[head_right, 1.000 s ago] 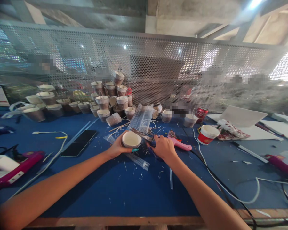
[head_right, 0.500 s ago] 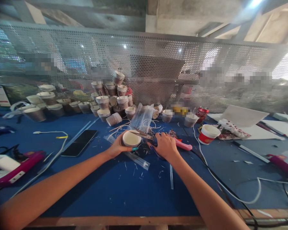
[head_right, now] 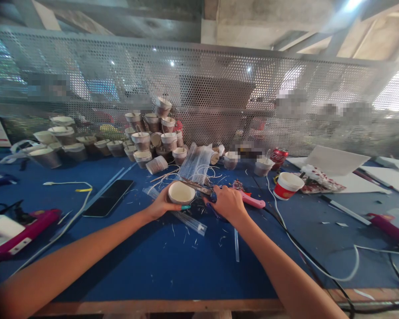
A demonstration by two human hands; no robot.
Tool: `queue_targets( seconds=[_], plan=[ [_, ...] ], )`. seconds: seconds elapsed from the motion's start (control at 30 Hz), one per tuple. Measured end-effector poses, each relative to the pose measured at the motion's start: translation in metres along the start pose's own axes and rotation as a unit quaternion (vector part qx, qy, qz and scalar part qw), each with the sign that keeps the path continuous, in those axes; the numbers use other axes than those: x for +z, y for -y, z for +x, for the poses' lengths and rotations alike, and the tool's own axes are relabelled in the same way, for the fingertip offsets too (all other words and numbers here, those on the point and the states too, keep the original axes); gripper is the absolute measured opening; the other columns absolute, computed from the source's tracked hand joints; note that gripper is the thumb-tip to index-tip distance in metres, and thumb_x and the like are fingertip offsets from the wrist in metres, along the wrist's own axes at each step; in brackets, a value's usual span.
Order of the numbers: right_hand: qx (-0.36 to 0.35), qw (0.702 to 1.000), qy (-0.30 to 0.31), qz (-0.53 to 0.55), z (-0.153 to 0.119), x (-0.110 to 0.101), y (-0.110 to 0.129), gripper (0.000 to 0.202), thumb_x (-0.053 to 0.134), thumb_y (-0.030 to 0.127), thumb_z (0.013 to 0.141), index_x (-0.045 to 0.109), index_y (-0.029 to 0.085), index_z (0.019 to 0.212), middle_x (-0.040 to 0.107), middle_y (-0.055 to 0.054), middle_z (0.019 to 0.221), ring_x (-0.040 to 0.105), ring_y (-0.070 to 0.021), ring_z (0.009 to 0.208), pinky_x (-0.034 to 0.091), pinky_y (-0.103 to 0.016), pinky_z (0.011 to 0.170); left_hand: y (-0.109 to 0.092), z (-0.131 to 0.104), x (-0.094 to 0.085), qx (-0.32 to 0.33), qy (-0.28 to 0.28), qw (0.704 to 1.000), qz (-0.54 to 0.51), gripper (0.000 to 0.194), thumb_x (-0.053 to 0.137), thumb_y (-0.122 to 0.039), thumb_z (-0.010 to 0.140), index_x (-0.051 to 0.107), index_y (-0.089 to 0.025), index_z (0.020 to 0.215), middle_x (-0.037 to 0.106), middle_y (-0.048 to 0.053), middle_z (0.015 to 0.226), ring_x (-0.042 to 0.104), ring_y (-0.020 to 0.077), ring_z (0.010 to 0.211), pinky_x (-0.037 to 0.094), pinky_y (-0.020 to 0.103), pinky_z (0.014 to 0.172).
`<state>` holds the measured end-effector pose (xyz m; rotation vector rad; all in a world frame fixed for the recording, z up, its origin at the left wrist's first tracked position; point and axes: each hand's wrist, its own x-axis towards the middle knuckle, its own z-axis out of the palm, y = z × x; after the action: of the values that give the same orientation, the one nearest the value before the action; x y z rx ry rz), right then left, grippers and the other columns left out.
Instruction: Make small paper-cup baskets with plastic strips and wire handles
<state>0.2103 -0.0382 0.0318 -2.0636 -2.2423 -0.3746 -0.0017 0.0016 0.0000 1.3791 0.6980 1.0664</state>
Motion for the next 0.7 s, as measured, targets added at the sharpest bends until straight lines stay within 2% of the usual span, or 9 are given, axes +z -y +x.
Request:
queue_targets(
  seconds=[0.37,0.7],
  plan=[
    [-0.024,0.999,0.005,-0.026,-0.0013,0.0017,-0.0006,0.058,0.025,0.064,0.079,0.054,0.018,0.101,0.06,-0.012,0.09,0.059,-0.0228,0.078,0.038,-0.029,0.062,-0.0073,-0.0016,-0.0004,-0.044,0.048,0.997,-0.045,0.067,0.073,-0.003,0.039,0.056,-0.016,0.102,0.063,0.002,0.09,0.054,0.0195,0.086,0.043,0.03,0.078],
    [-0.021,1.0,0.013,-0.013,-0.0004,0.003,-0.0012,0.056,0.029,0.064,0.078,0.057,0.019,0.098,0.062,-0.01,0.087,0.06,-0.0227,0.078,0.039,-0.029,0.063,-0.0087,-0.0026,0.0012,-0.05,0.042,0.997,-0.05,0.061,0.072,-0.001,0.036,0.058,-0.015,0.094,0.061,0.0,0.085,0.052,0.0174,0.083,0.041,0.027,0.074]
  ],
)
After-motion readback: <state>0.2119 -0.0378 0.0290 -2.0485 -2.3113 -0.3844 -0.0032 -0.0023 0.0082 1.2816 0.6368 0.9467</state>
